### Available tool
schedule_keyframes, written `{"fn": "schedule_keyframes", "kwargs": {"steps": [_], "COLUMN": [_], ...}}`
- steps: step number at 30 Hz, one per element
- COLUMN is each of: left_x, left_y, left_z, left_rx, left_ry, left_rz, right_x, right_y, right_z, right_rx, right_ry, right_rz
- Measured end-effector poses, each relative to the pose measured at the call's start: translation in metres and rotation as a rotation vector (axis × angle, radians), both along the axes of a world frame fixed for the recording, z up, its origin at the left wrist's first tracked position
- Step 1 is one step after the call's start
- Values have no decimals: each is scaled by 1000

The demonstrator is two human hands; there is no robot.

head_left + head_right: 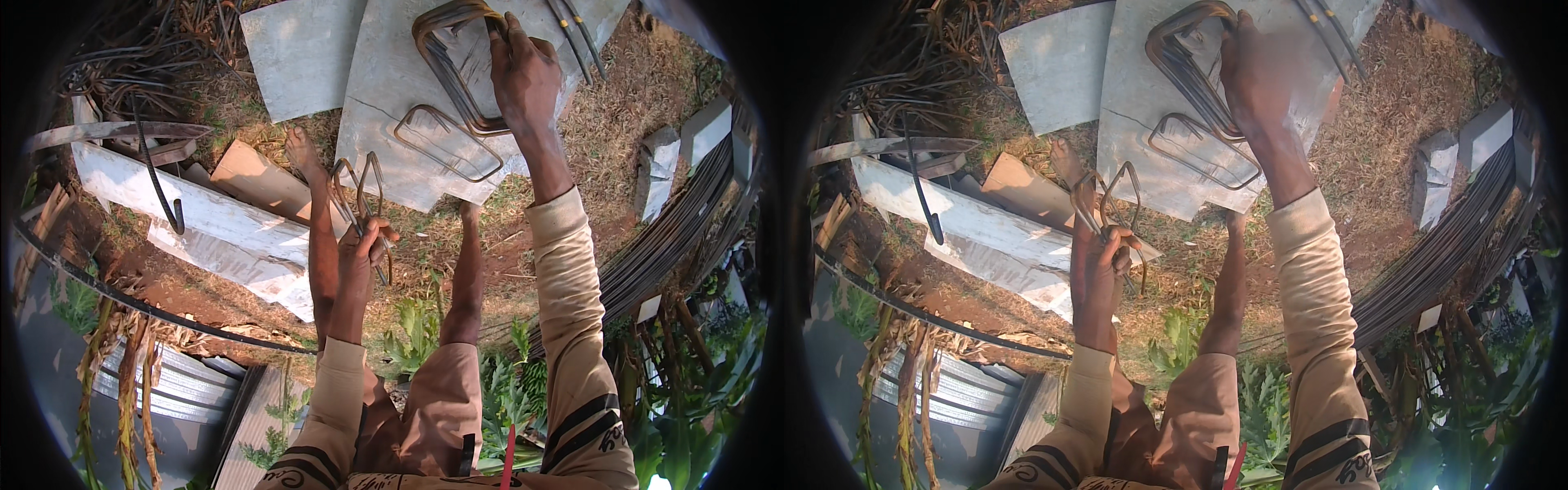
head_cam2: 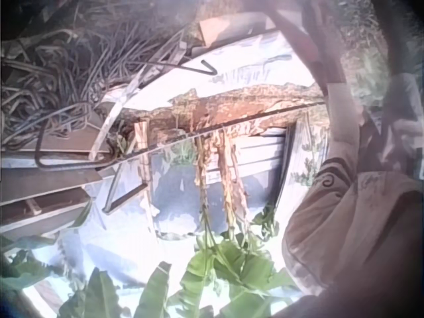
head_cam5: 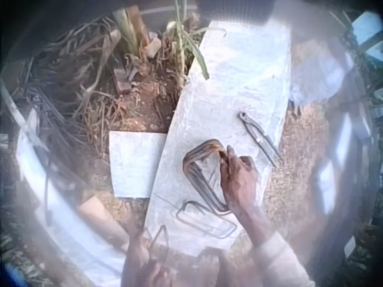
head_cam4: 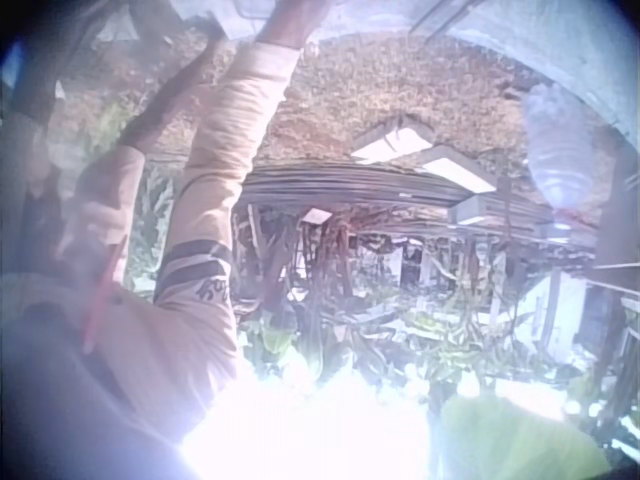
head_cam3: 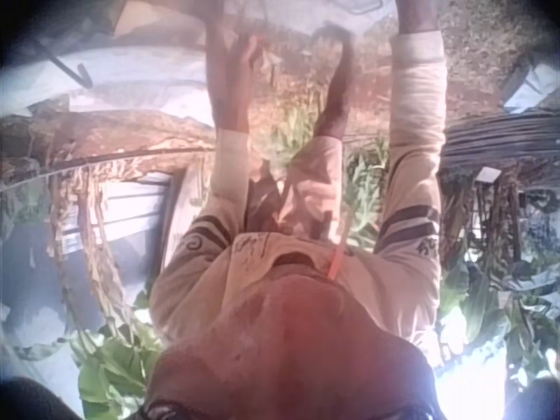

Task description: The person picks up U-shaped metal rods, stacks them, and places them onto a larger grid of parallel rods. They adjust the placement of the U-shaped pieces to align with the grid structure.

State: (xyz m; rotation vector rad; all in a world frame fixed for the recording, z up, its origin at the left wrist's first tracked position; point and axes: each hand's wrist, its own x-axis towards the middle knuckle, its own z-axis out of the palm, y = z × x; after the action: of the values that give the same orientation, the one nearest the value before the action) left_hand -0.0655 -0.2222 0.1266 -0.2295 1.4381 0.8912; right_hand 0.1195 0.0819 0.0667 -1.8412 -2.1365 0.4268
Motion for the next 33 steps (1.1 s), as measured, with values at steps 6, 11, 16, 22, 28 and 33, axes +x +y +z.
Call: {"fn": "schedule_keyframes", "kwargs": {"steps": [6, 11, 16, 22, 28, 33], "left_x": [6, 30, 35, 29, 40, 43], "left_y": [29, 128, 151, 175, 215, 221], "left_z": [-60, -44, -39, -47, -63, -83], "left_rx": [164, 184, 51, 42, 51, 38], "left_ry": [-19, -11, 96, 73, 83, 57], "left_rz": [-2, 23, 39, 195, 135, 106], "right_x": [5, 0, 5, 5, 14, 3], "right_y": [2, 3, 4, 4, 3, 4], "right_z": [-15, -7, -5, -5, -10, -11], "right_rx": [77, 11, 43, 1, 63, -25], "right_ry": [58, 61, 125, 85, -36, 7], "right_rz": [56, 82, 78, 78, 119, 36]}}
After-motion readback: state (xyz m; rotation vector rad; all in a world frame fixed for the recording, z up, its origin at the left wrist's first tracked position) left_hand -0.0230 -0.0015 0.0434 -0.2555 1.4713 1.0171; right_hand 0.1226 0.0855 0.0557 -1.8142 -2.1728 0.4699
